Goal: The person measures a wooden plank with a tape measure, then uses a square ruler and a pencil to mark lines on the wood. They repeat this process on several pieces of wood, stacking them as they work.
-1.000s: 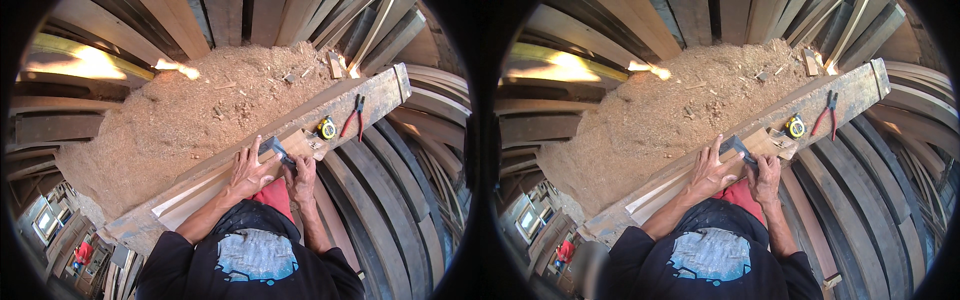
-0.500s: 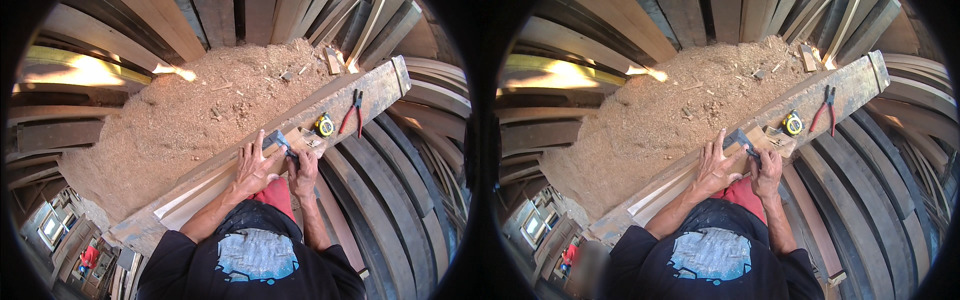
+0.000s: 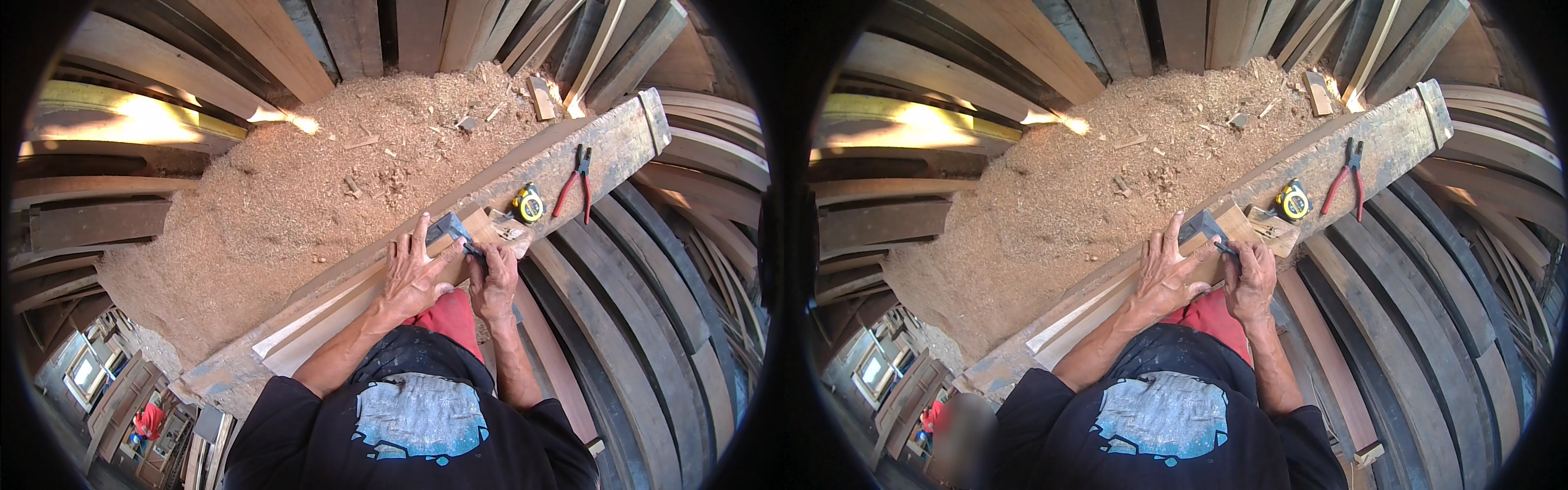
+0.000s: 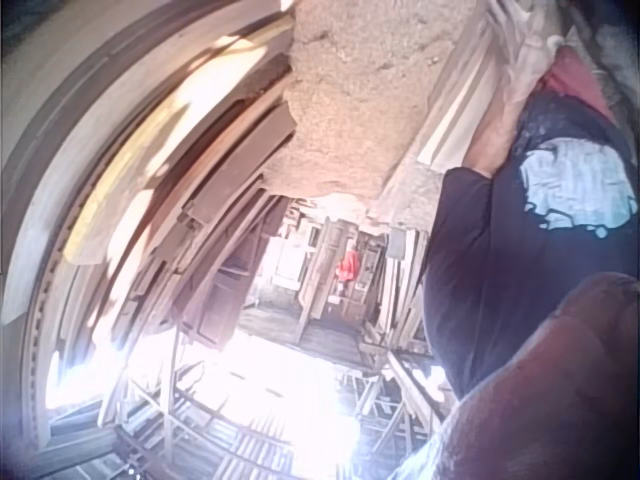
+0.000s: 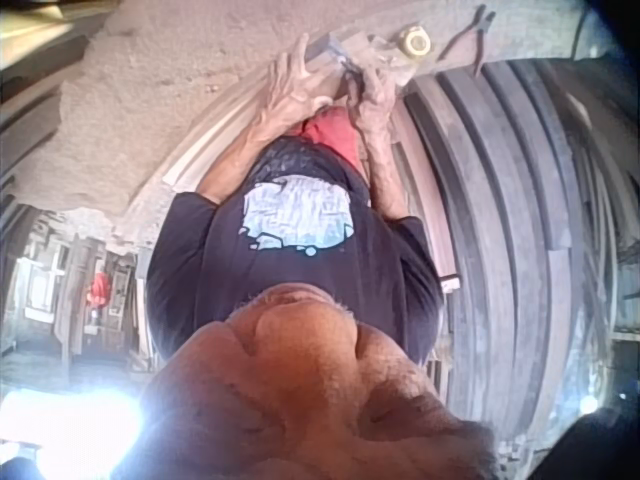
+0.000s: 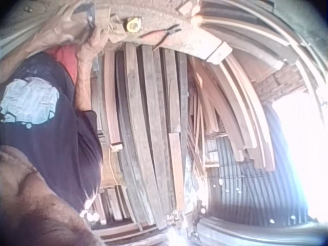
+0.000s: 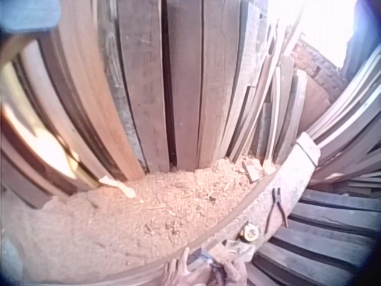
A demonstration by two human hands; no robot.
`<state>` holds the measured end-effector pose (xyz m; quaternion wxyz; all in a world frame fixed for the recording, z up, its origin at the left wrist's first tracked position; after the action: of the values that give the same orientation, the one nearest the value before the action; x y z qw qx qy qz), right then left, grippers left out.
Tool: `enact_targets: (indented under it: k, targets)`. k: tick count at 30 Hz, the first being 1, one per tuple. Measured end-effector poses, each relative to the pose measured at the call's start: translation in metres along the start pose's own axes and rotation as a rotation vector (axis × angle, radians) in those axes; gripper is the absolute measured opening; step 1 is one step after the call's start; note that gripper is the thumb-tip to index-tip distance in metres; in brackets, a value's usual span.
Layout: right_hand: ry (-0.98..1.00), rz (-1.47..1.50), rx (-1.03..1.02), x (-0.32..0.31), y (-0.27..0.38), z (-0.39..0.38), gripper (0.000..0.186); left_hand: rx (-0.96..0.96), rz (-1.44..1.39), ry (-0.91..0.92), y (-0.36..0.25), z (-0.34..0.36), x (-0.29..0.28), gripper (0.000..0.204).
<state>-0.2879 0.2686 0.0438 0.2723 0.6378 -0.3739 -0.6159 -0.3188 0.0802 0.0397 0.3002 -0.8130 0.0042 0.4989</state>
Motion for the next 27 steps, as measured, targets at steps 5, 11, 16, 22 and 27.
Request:
enact_targets:
  k: [5,11,16,22,27]
  targets:
    - [-0.003,-0.004,-0.014,0.0,0.0,0.001,0.028,0.003,0.009,-0.003,0.0,0.0,-0.001,0.095]
    - [-0.019,0.072,0.085,-0.006,0.003,0.003,0.023,0.005,0.002,0.001,-0.001,0.001,-0.001,0.095]
    - [-0.174,0.059,0.05,-0.037,0.021,0.012,0.019,-0.003,-0.019,-0.007,-0.003,0.002,-0.001,0.093]
    - [-0.031,0.413,0.17,-0.037,0.016,0.026,0.023,-0.01,0.02,0.024,-0.005,0.002,-0.004,0.1]
    - [0.124,0.294,0.073,-0.039,0.018,0.035,0.021,-0.013,0.033,0.013,-0.006,0.002,-0.003,0.099]
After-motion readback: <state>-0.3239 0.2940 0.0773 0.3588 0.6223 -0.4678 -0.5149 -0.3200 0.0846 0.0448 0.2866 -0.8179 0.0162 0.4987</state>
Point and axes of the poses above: each hand's wrist, its own z-axis towards the middle knuckle, its own x-axis out of the palm, y = z × x, the point moved 1 cm from there along z, towards the middle knuckle, and after that the axes turned 11 degrees about z, right-handed, at the moved point
